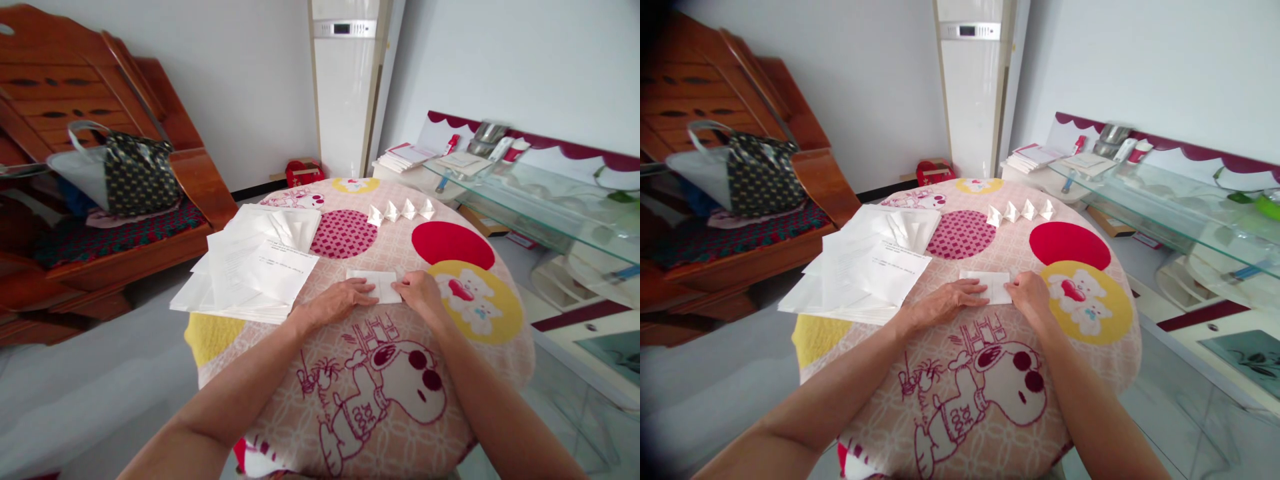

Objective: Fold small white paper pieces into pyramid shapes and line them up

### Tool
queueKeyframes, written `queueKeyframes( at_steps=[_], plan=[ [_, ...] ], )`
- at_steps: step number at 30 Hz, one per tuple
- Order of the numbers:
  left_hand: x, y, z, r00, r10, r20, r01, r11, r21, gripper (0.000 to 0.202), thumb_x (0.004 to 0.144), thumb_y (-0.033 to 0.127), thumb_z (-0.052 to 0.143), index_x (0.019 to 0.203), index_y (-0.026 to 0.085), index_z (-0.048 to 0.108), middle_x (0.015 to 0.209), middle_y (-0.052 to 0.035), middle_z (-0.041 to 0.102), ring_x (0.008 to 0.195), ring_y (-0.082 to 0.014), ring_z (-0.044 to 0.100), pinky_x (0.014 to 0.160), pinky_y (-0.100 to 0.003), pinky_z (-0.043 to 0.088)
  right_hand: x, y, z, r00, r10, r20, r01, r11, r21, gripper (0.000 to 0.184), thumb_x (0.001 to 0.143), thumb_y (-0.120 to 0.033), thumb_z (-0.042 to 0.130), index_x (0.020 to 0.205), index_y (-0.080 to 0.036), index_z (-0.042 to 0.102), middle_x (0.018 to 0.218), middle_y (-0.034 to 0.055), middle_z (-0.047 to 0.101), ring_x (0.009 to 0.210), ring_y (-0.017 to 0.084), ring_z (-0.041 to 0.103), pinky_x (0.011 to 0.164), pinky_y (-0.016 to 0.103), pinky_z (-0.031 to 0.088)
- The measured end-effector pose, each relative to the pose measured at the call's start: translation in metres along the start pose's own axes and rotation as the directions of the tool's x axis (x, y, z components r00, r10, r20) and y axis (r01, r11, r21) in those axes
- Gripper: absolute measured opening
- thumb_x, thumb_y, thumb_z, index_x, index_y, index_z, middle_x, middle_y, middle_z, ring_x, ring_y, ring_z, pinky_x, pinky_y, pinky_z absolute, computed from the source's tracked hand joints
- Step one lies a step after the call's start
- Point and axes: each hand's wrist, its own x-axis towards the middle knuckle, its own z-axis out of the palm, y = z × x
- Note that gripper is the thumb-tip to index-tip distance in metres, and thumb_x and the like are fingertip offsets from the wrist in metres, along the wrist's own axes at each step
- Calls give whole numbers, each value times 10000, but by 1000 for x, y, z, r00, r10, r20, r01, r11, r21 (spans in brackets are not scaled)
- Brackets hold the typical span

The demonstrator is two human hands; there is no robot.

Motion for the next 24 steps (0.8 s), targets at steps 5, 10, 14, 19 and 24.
queueKeyframes(
  at_steps=[5, 10, 14, 19, 24],
  plan=[
    [4, 4, -6, 997, -21, 81, 18, 999, 35, 428, 1031, 153, 429, 1371, 230, 677, 1582, -93, 515, 1521, -289, 410, 1244, -522, 356, 1, 2, 1, 1000, 6, -13, -6, 1000, 10, 298, 890, -317, 672, 634, -168, 706, 661, 72, 675, 637, 179, 549, 585, 302, 307],
    [3, 7, -6, 998, -13, 58, 11, 999, 37, 426, 1016, 136, 449, 1356, 221, 692, 1573, -94, 524, 1529, -292, 398, 1243, -508, 365, -10, -8, -5, 973, -69, -218, 106, 981, 164, 236, 876, -275, 646, 672, -167, 699, 674, 63, 685, 644, 178, 551, 608, 296, 340],
    [4, 8, -6, 999, 3, 37, -4, 999, 36, 430, 999, 115, 471, 1339, 243, 703, 1564, -86, 535, 1526, -302, 403, 1224, -519, 390, -20, -21, 0, 948, -273, -162, 316, 854, 412, 171, 857, -201, 598, 740, -168, 718, 710, 45, 712, 664, 169, 600, 647, 269, 416],
    [5, 8, -6, 999, -1, 36, -1, 999, 49, 471, 943, 51, 530, 1332, 248, 708, 1556, -93, 544, 1500, -301, 446, 1229, -506, 386, -23, -25, 5, 949, -305, 73, 260, 895, 363, 179, 766, -72, 580, 658, -163, 690, 681, 37, 704, 653, 159, 606, 629, 262, 404],
    [3, 2, -3, 999, -23, 35, 21, 999, 45, 469, 945, 70, 537, 1333, 270, 707, 1542, -88, 562, 1491, -291, 461, 1214, -520, 405, -25, -24, -2, 948, -276, 161, 215, 924, 317, 145, 776, -96, 626, 659, -157, 686, 637, 24, 666, 635, 151, 580, 608, 262, 374]
  ],
)
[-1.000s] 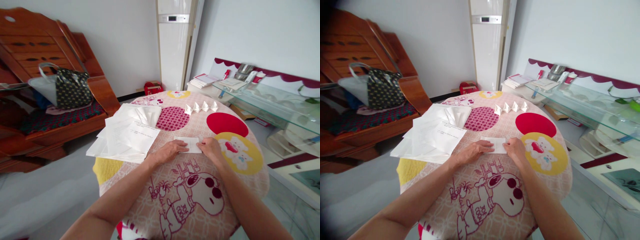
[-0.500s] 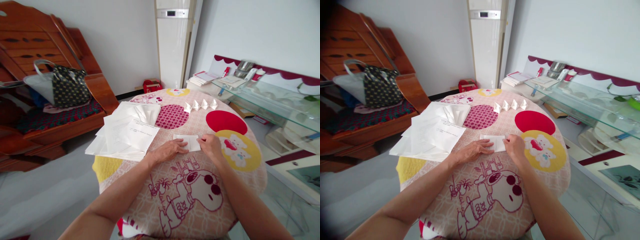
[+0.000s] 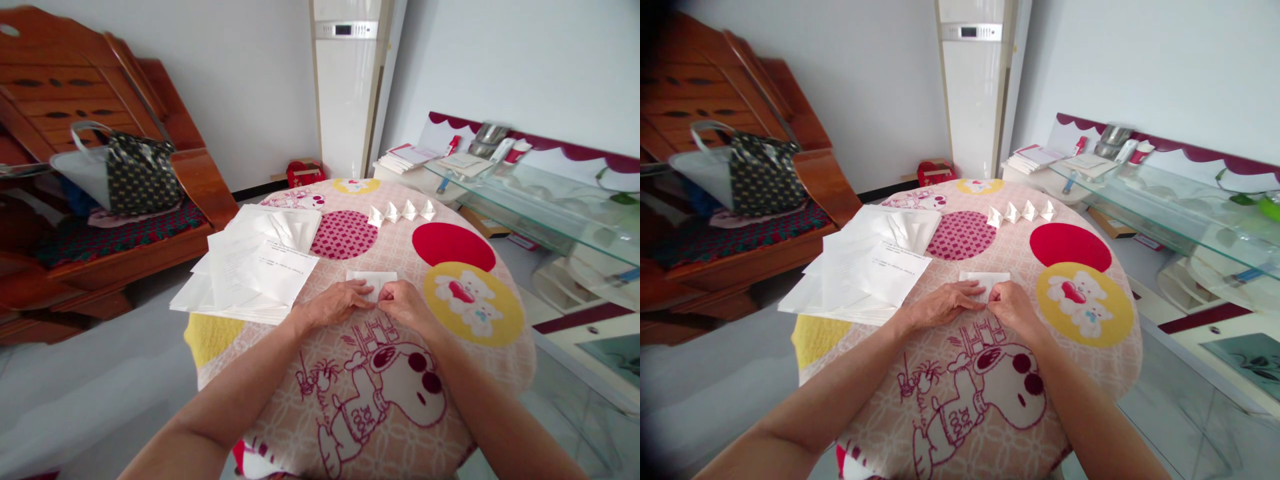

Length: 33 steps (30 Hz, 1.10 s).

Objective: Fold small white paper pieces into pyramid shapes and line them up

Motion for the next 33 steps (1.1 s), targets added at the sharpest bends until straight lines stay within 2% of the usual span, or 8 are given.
queueKeyframes(
  at_steps=[4, 8, 16, 18, 22, 26, 29, 33],
  plan=[
    [0, -2, 3, 1000, 7, 3, -7, 1000, 18, 456, 947, 79, 537, 1326, 267, 710, 1542, -85, 566, 1501, -284, 447, 1215, -520, 403, 0, -3, 0, 1000, 30, -7, -30, 997, -74, 137, 757, -90, 627, 665, -159, 701, 674, 45, 694, 665, 164, 604, 614, 267, 372],
    [1, 1, 1, 1000, -1, 2, 1, 1000, 29, 457, 941, 56, 533, 1313, 245, 718, 1532, -103, 570, 1479, -280, 478, 1217, -516, 404, 1, 1, -4, 997, 76, -5, -76, 996, -52, 140, 704, -83, 628, 603, -168, 675, 627, 38, 673, 631, 163, 594, 569, 260, 357],
    [1, 7, -5, 1000, -12, -1, 12, 1000, -18, 481, 907, 20, 553, 1295, 242, 729, 1531, -110, 569, 1485, -296, 468, 1219, -532, 395, -1, 36, -29, 975, 199, 95, -208, 974, 93, 131, 660, -93, 584, 567, -185, 597, 448, -18, 562, 423, 127, 513, 461, 234, 343],
    [1, 7, -5, 1000, -17, 0, 17, 1000, -15, 478, 914, 29, 555, 1301, 254, 723, 1540, -95, 564, 1497, -290, 452, 1221, -533, 392, 0, 39, -33, 982, 167, 89, -179, 972, 155, 105, 672, -130, 602, 583, -186, 605, 446, -22, 552, 415, 130, 502, 452, 238, 341],
    [0, 10, -5, 1000, -14, 0, 14, 1000, 5, 457, 941, 60, 534, 1302, 270, 721, 1554, -73, 551, 1485, -284, 470, 1220, -524, 398, 1, 25, -24, 999, 31, -38, -16, 943, 334, 84, 763, -218, 617, 687, -183, 630, 532, -16, 594, 498, 145, 545, 515, 250, 387],
    [1, 15, -7, 1000, 0, -10, 0, 999, 42, 434, 949, 78, 529, 1297, 247, 726, 1532, -100, 573, 1457, -291, 506, 1213, -503, 410, 5, 8, -6, 989, -125, -76, 135, 981, 138, 130, 746, -112, 604, 635, -177, 620, 608, 1, 624, 607, 149, 555, 593, 264, 369],
    [1, 17, -11, 1000, 14, 1, -14, 997, 72, 360, 939, 117, 572, 1226, 229, 758, 1497, -115, 606, 1424, -298, 543, 1204, -494, 421, 8, 9, 1, 991, -118, -59, 120, 992, 38, 150, 748, -71, 616, 634, -168, 620, 634, 15, 640, 639, 153, 562, 621, 273, 363],
    [-2, 17, -21, 999, 38, 39, -42, 994, 104, 258, 922, 140, 610, 1096, 216, 784, 1450, -98, 650, 1401, -289, 564, 1200, -477, 424, 10, 18, 4, 993, -100, -56, 102, 994, 39, 137, 760, -81, 617, 658, -171, 637, 647, 8, 646, 638, 152, 579, 617, 266, 367]
  ],
)
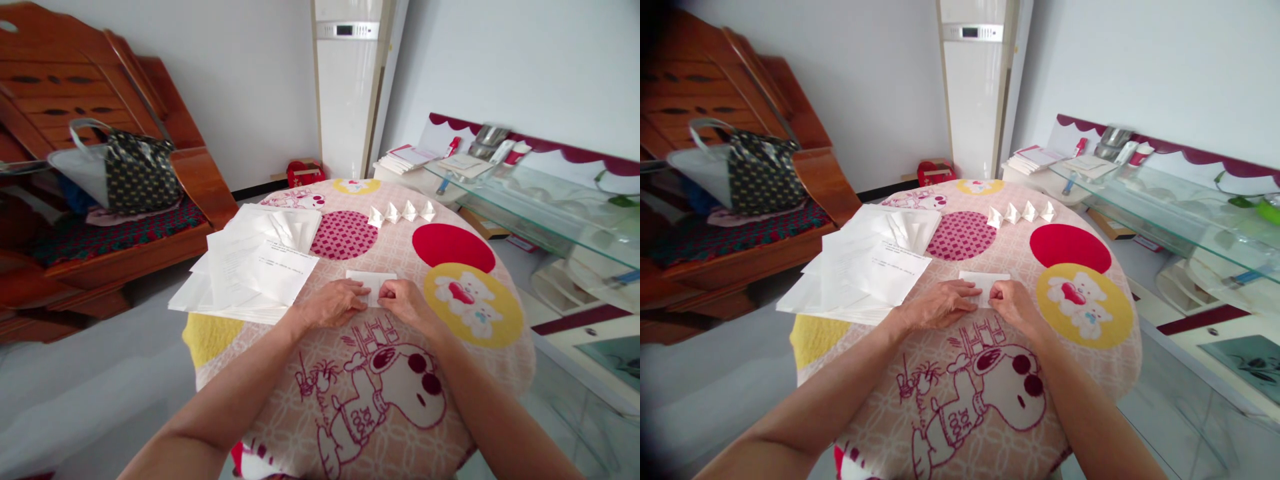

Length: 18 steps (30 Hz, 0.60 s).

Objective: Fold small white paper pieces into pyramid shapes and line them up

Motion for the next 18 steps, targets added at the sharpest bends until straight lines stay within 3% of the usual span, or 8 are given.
queueKeyframes(
  at_steps=[5, 10, 13, 16, 18],
  plan=[
    [-7, -6, -12, 1000, -5, 29, 5, 1000, -22, 190, 887, 109, 623, 856, 212, 780, 1364, -58, 714, 1351, -276, 606, 1188, -457, 427, -1, 1, 0, 1000, 17, 8, -18, 1000, 24, 116, 744, -98, 603, 665, -174, 639, 650, 4, 644, 629, 151, 584, 597, 261, 368],
    [-14, -5, -22, 991, -117, 65, 117, 993, 15, 169, 841, 92, 644, 754, 190, 751, 1320, -72, 737, 1287, -284, 643, 1105, -415, 479, -1, 0, -1, 1000, 22, 14, -23, 997, 77, 107, 729, -110, 587, 651, -179, 613, 624, -6, 622, 609, 147, 572, 579, 257, 359],
    [-16, -4, -28, 977, -212, 39, 211, 977, 35, 172, 818, 90, 644, 674, 167, 700, 1192, -93, 779, 1104, -270, 717, 966, -374, 537, -1, 2, -1, 1000, 14, 7, -15, 996, 83, 98, 720, -108, 588, 656, -177, 614, 629, -7, 623, 614, 145, 571, 586, 256, 358],
    [-15, -3, -29, 967, -249, -51, 251, 967, 35, 90, 849, 141, 652, 785, 159, 712, 1022, -94, 781, 948, -235, 726, 868, -341, 550, -2, 2, 0, 1000, 17, 9, -18, 996, 82, 93, 721, -112, 587, 660, -177, 616, 626, -6, 622, 602, 142, 561, 577, 255, 352],
    [-14, -4, -26, 974, -207, -95, 210, 978, 19, 120, 859, 174, 684, 971, 154, 720, 1056, -97, 760, 988, -240, 712, 886, -345, 550, -2, 1, 0, 1000, 15, 1, -15, 997, 74, 90, 722, -120, 592, 657, -177, 615, 616, -8, 617, 593, 140, 554, 575, 257, 349]
  ],
)
